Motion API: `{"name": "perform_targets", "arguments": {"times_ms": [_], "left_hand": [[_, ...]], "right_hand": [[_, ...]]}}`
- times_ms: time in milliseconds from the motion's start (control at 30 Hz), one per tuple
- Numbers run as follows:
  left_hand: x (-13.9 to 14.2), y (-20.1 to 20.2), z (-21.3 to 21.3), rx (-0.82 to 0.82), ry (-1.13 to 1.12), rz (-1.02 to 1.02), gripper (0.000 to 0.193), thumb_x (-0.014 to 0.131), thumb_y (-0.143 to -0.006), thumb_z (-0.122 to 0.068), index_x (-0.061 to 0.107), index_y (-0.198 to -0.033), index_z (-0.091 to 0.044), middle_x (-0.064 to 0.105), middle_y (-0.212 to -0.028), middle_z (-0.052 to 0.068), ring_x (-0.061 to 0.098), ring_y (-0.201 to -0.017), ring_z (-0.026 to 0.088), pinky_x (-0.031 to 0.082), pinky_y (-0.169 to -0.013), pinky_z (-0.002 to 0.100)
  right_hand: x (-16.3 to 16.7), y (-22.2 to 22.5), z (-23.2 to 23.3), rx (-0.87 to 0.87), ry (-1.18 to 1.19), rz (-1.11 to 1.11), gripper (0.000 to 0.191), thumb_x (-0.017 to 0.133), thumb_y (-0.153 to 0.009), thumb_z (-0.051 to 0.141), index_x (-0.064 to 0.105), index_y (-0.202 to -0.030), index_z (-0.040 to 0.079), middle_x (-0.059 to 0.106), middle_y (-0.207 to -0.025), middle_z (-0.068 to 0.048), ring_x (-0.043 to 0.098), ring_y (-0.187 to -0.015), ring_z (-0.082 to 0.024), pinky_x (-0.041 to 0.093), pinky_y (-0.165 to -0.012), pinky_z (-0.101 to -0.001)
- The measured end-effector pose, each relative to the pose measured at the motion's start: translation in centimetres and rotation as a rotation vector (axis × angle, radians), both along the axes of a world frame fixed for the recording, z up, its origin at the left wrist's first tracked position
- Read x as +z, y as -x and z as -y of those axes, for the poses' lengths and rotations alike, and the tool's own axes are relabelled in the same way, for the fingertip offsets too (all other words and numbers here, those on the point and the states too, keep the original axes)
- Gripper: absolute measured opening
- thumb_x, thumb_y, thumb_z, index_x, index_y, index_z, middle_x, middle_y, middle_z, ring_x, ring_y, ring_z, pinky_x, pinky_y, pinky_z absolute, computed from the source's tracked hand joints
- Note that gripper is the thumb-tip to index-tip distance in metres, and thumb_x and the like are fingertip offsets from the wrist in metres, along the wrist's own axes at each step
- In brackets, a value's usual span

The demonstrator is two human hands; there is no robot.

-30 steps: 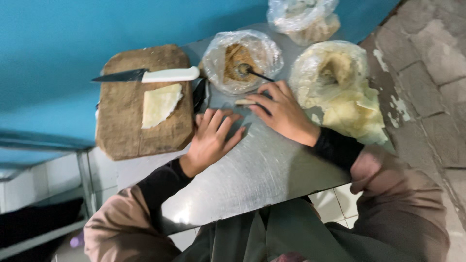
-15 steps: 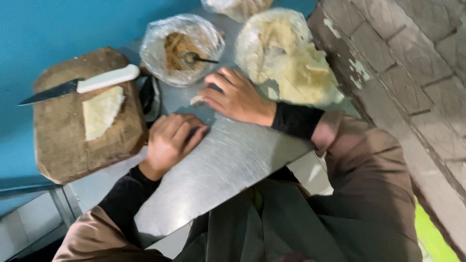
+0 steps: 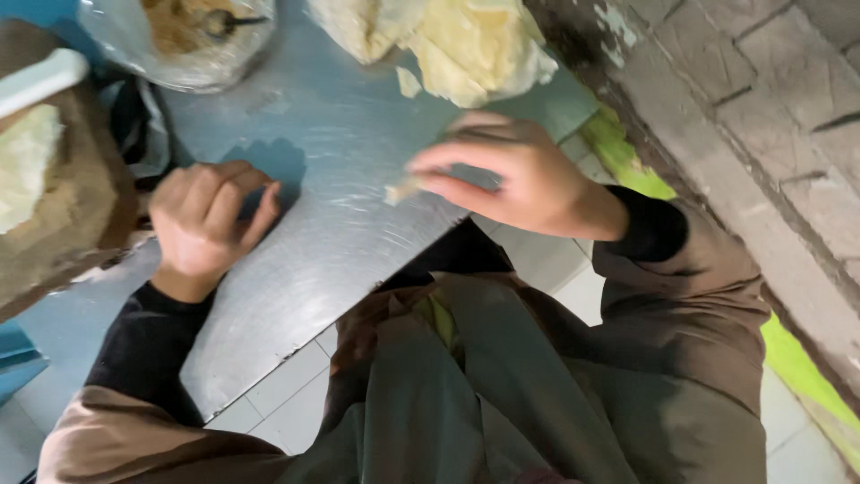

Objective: The person spoons brown filling from a plastic-covered bowl onto small square dough wrappers on a metal table, then folds each wrapper over the filling into a triangular parcel and stacks the folded pieces on the table. They repeat this cycle for wrapper after wrapper, occasionally reaching into the filling bowl with the spoon.

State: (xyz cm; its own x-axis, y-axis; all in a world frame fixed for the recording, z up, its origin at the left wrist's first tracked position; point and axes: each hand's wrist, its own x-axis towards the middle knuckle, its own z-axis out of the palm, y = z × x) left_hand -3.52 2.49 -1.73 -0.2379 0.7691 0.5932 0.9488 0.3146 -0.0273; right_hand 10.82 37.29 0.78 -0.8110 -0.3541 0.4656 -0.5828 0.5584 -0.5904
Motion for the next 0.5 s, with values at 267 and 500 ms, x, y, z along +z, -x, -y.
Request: {"name": "perform_targets", "arguments": {"times_ms": [267, 500], "left_hand": [[-0.2, -1.2, -2.0, 0.021, 0.032, -0.045, 0.022, 0.087, -0.097, -0.005, 0.066, -0.100, -0.004, 0.066, -0.101, 0.007, 0.061, -0.079, 0.026, 0.047, -0.069, 0.037], [-1.3, -0.8, -1.6, 0.028, 0.031, -0.002, 0.019, 0.084, -0.101, -0.008, 0.066, -0.105, -0.006, 0.068, -0.101, 0.007, 0.062, -0.080, 0.026, 0.047, -0.069, 0.036]], "right_hand": [[-9.7, -7.7, -6.7, 0.115, 0.228, 0.772, 0.030, 0.066, -0.099, 0.024, 0.072, -0.123, 0.008, 0.078, -0.100, -0.001, 0.070, -0.082, -0.006, 0.053, -0.068, -0.0224], [-26.3, -4.5, -4.4, -0.269, 1.282, 1.270, 0.024, 0.055, -0.106, 0.018, 0.067, -0.122, 0.004, 0.070, -0.100, -0.002, 0.061, -0.082, -0.007, 0.047, -0.069, -0.0240]]}}
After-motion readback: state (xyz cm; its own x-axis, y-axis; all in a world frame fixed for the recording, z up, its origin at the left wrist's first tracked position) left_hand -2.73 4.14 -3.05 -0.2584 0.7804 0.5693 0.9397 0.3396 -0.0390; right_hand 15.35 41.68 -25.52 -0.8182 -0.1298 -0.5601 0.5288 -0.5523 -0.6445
